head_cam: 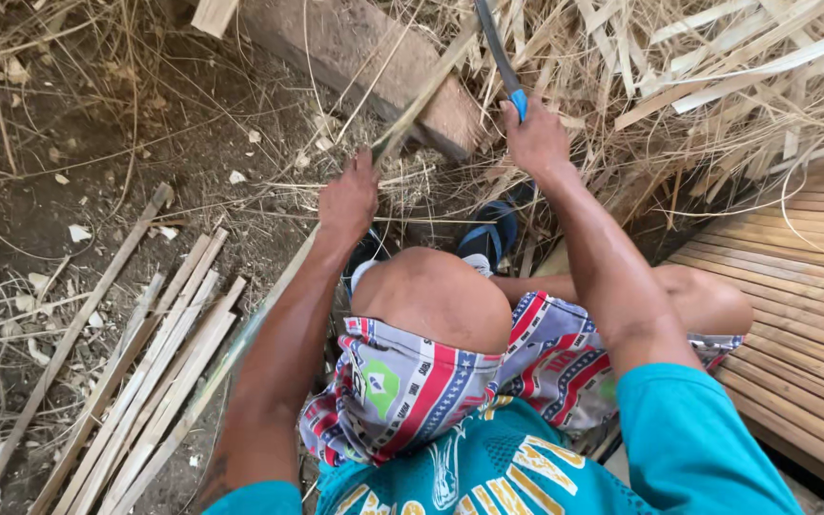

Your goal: The person sits on the ground and uses a machete to shave thin strips from bamboo poles, repeatedly drawing the blade along the length of each pole to remove the outer layer. The shaved strips fall to the ground, and the person handles multiple bamboo poles one at a time.

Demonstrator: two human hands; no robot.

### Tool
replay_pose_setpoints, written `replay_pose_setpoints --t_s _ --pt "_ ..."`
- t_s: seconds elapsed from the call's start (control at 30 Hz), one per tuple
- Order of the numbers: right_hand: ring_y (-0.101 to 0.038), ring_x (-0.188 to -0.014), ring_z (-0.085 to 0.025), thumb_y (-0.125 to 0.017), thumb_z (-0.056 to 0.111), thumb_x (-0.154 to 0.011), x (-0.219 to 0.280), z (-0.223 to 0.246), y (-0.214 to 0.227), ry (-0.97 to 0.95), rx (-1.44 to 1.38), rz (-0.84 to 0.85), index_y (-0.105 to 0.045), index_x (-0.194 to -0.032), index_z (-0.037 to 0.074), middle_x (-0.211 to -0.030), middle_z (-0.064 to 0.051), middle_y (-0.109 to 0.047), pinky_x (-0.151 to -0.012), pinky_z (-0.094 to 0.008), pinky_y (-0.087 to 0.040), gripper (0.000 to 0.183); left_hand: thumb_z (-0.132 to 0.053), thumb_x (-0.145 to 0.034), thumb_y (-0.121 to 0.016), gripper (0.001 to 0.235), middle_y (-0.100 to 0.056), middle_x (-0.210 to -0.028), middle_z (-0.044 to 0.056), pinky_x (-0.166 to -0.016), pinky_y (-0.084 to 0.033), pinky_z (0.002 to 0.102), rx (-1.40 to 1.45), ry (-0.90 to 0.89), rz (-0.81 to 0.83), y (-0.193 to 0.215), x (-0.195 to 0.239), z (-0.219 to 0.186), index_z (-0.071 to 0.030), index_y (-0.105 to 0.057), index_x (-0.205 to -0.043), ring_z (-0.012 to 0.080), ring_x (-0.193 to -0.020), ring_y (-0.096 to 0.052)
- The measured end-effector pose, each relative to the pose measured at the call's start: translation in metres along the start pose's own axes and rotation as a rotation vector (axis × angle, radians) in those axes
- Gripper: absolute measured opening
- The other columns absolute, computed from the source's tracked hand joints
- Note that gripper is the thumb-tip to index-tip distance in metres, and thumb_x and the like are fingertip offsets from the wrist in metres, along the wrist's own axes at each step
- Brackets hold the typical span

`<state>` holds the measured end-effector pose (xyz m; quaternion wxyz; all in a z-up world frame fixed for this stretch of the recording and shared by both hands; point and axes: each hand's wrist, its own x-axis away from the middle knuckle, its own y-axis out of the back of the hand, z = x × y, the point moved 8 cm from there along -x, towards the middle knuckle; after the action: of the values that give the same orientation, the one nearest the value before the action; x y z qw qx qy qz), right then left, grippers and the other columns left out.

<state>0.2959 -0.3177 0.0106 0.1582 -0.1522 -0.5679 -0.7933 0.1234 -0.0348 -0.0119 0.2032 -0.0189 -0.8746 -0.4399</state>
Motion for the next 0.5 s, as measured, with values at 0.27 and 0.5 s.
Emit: replay_pose_setpoints --t_s 0.27,0.5 --pt "-0.066 -0.097 -0.053 -0.048 0.05 -0.107 -0.002 -0.006 0.003 0.09 0.05 -0.048 -0.057 -0.115 0.002 -0.099 -0.032 -0.069 -0.087 -0.062 -0.049 0.05 -0.03 -0.11 -0.037 0.027 -0.069 -0.089 0.025 -0.065 -0.058 0.058 -0.162 0.095 0.187 0.038 0.046 -0.003 -0.006 -0.041 -0.122 0.0446 -0.074 -0.071" --pt "-0.071 -0.089 -0.047 -0.045 0.048 -0.105 -0.025 -0.002 0.022 -0.006 -0.185 -0.051 -0.056 -0.117 0.002 -0.095 -0.026 -0.07 -0.077 -0.057 -0.056 0.049 -0.019 -0.111 -0.039 0.021 -0.071 -0.086 0.023 -0.068 -0.057 0.057 -0.143 -0.016 0.085 0.041 0.012 -0.05 -0.005 -0.045 -0.125 0.0419 -0.075 -0.072"
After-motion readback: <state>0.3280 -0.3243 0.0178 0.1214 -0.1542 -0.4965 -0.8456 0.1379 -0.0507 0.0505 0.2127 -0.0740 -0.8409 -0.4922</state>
